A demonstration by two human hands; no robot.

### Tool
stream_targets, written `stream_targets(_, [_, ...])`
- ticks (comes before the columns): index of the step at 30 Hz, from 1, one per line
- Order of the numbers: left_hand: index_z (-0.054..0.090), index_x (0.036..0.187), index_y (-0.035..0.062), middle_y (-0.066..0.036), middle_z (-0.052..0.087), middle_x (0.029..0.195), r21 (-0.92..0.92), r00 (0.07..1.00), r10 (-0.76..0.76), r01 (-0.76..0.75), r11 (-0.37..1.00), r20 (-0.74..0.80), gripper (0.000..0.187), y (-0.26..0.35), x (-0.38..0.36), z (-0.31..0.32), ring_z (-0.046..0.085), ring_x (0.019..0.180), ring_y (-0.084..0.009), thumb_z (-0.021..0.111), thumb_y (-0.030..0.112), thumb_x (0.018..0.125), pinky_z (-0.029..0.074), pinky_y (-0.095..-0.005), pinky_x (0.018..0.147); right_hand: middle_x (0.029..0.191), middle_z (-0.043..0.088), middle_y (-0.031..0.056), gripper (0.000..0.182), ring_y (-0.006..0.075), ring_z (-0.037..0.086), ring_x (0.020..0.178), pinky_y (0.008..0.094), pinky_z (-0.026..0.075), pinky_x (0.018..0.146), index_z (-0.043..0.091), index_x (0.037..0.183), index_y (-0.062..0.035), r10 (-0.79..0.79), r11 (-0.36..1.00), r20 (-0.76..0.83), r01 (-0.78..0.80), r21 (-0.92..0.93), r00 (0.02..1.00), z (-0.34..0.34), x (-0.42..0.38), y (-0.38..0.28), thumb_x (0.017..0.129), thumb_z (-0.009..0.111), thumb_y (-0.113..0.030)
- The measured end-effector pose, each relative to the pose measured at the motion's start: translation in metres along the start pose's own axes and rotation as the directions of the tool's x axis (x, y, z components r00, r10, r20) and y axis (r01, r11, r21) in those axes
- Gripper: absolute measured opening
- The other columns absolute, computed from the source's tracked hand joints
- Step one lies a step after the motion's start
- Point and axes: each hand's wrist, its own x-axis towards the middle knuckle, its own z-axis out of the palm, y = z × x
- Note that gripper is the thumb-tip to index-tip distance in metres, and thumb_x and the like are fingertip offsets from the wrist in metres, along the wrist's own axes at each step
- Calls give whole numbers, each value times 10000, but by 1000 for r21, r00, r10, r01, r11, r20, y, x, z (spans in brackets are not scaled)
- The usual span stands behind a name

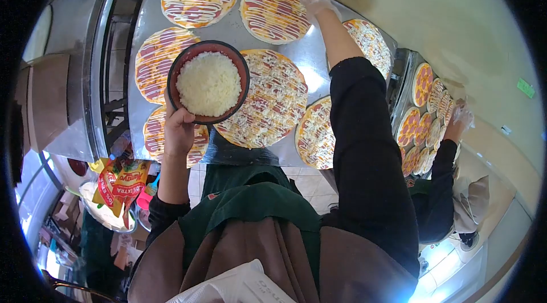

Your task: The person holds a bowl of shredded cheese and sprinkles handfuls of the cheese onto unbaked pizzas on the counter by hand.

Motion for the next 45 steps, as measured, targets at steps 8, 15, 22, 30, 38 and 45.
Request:
stream_targets(8, [262, 1347, 146, -74, 409, 1262, -56, 998, 9, -12, 998, -59, 770, -4, -12, -8, 465, 1001, -151, 390, -35, 610, 396, -169, 605, 1034, 644, 136, 276, 268, 610, 959, 311, 455, 876, 679, 991, -110, 85, 979, 141, -109, 173, 986, -13, 7, -63, 736, 579, -145])
stream_targets(15, [250, 1348, 161, -60, 453, 1206, -60, 998, -36, 32, 998, -56, 785, -6, -13, -14, 462, 705, -68, 403, -37, 604, 307, -153, 424, 1097, 621, 142, 328, 275, 597, 970, 320, 448, 883, 663, 1030, -97, 171, 954, 268, -227, 194, 948, -20, -1, -107, 734, 527, -61])
stream_targets(22, [231, 1355, 151, -92, 405, 1269, -114, 998, 12, -20, 993, -63, 794, -6, -10, -8, 484, 1048, -173, 398, -37, 602, 440, -200, 693, 1056, 627, 139, 352, 259, 593, 947, 300, 439, 859, 653, 1048, -89, -208, 956, 342, 116, 270, 916, 6, -12, -87, 740, 493, -33])
stream_targets(30, [255, 1373, 106, -77, 399, 1307, 1, 994, 88, -88, 996, -62, 752, -7, 9, -3, 448, 1132, -190, 397, -28, 647, 421, -276, 874, 1036, 637, 122, 401, 216, 594, 900, 272, 445, 817, 661, 1015, -88, -392, 905, 369, 281, 320, 842, 9, -55, -91, 702, 448, 45])
stream_targets(38, [197, 1336, 132, -105, 430, 1198, 7, 989, 86, -86, 996, -116, 728, 4, 36, 12, 502, 1026, -198, 414, -38, 662, 499, -305, 738, 948, 673, 96, 264, 166, 637, 820, 258, 492, 748, 673, 1003, -96, -173, 946, 199, 106, 306, 965, 17, -61, -79, 775, 549, -48])
stream_targets(45, [187, 1290, 110, -134, 433, 1140, 57, 990, 123, -119, 991, -74, 702, -1, 65, 23, 553, 882, -223, 464, -14, 656, 547, -325, 632, 950, 669, 118, 283, 252, 643, 867, 318, 490, 805, 679, 995, -109, -72, 985, 99, 54, 166, 992, 0, -56, -97, 783, 568, -260])
